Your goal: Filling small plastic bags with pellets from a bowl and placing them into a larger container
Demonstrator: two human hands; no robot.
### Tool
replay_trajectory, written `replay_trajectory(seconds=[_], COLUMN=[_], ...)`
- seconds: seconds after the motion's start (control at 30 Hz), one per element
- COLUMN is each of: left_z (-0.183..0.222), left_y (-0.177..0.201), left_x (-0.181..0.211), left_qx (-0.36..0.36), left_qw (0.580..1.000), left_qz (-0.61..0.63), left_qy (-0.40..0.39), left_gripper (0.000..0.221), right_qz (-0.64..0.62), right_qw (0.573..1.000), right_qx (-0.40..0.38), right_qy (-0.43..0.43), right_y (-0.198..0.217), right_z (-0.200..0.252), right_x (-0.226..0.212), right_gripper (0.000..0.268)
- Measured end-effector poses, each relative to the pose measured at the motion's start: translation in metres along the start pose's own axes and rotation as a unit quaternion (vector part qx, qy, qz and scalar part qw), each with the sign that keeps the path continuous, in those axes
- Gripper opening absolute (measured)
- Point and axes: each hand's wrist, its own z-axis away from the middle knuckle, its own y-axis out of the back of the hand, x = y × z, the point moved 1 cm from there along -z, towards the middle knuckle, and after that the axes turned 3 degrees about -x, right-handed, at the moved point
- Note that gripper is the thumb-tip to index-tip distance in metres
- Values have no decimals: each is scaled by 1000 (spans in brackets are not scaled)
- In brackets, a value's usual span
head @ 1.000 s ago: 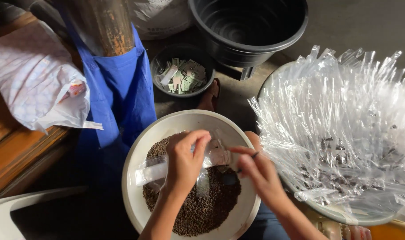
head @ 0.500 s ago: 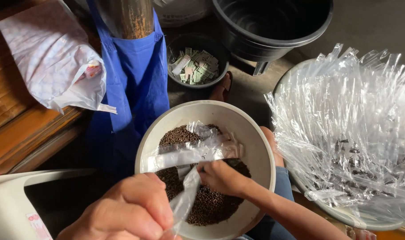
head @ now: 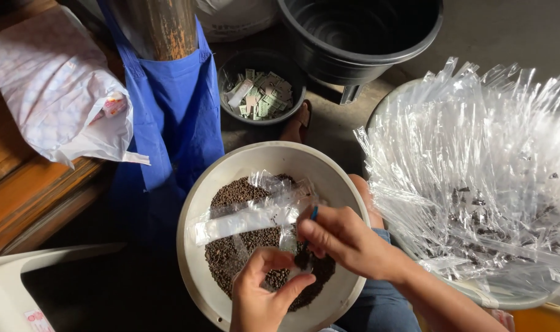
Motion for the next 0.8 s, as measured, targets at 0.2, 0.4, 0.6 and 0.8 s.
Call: replay_trajectory(seconds=[0.2, 0.4, 0.6, 0.8], left_z=[-40, -48, -51, -55], left_y=[8, 20, -9, 11], left_x=[73, 135, 73, 14], left_qx=[32, 18, -171, -232], left_qw=[991, 981, 971, 970], left_qz=[-72, 45, -73, -19], left_qy=[-112, -188, -148, -76], left_gripper=[31, 32, 81, 24], right_qz=[22, 68, 19, -105], right_qw=[980, 978, 976, 941], right_qx=[141, -13, 102, 272], right_qy=[142, 199, 191, 172], right_y=[13, -60, -24, 22], right_z=[7, -10, 11, 12], right_x=[5, 67, 14, 63], right_gripper=[21, 10, 7, 13])
